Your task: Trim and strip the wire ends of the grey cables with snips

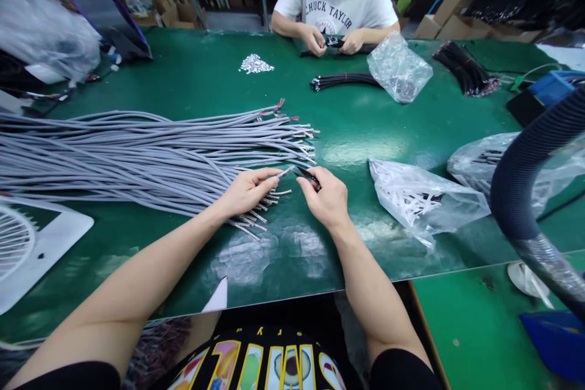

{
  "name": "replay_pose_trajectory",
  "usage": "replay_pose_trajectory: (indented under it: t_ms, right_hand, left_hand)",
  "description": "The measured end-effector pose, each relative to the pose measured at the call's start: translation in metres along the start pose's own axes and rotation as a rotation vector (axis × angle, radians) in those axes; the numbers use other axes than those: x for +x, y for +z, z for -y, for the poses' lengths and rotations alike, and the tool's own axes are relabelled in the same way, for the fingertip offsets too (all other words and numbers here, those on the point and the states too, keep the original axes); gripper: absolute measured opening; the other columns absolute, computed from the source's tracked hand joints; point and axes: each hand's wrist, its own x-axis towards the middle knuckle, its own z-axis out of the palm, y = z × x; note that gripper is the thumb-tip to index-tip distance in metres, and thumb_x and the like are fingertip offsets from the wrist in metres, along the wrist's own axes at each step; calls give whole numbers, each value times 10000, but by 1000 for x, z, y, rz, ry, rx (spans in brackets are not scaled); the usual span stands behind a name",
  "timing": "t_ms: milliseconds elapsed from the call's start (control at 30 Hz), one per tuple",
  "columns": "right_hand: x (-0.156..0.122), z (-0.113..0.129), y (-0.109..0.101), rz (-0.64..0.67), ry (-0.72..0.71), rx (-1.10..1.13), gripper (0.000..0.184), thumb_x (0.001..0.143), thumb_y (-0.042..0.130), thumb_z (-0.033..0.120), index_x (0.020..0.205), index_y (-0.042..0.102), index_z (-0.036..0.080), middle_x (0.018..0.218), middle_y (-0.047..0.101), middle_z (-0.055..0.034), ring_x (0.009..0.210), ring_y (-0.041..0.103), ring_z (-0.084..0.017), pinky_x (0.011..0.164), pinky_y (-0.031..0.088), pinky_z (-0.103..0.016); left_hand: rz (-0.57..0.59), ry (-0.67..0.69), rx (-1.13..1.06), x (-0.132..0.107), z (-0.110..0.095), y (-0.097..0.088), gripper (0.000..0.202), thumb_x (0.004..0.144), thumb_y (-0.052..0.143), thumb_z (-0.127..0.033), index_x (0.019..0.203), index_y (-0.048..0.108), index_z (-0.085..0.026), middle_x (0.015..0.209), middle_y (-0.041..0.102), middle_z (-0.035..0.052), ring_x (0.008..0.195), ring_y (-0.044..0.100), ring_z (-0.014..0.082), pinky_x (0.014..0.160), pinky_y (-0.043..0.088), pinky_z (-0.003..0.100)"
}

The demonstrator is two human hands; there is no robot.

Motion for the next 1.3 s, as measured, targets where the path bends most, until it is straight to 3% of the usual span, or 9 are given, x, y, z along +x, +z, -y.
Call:
replay_pose_trajectory:
  t_ms: [133,467,633,767,1033,1300]
  right_hand:
    - [2,-5,3,61,20,-83,188,821,590,355,862,668,189,718,617,-7,601,513,-125,590,363,-254]
    - [0,-1,7,48,50,-37,204,828,576,374,856,663,192,729,629,-7,613,525,-129,596,377,-251]
    - [-3,3,9,26,-2,-34,180,843,569,351,858,658,195,762,647,-11,621,535,-126,613,396,-250]
    - [-4,3,10,11,-105,-45,168,856,569,334,870,652,189,781,650,-24,658,557,-134,633,407,-252]
    - [-3,4,14,32,-49,-62,174,861,561,353,857,648,203,785,655,-24,675,567,-145,639,401,-258]
    - [-4,5,12,35,11,-48,196,846,565,377,826,645,200,721,628,-9,635,539,-140,595,371,-253]
  left_hand:
    - [-26,-21,39,0,0,0,384,890,475,-406,1116,680,-172,886,722,28,730,634,165,645,459,233]
    - [-77,10,131,-4,-3,5,342,893,487,-379,1098,697,-203,905,742,15,711,653,152,666,466,236]
    - [-164,108,130,-5,-5,14,282,892,506,-327,1017,721,-195,975,744,27,843,680,164,759,474,235]
    - [-190,75,202,-5,-7,16,278,896,492,-316,992,713,-178,899,745,33,782,671,171,725,462,252]
    - [-153,52,275,-6,-9,15,290,904,467,-333,981,710,-195,880,739,32,768,654,169,700,437,250]
    - [-140,61,213,-4,-8,15,290,905,468,-327,982,712,-189,888,740,35,780,657,176,718,445,255]
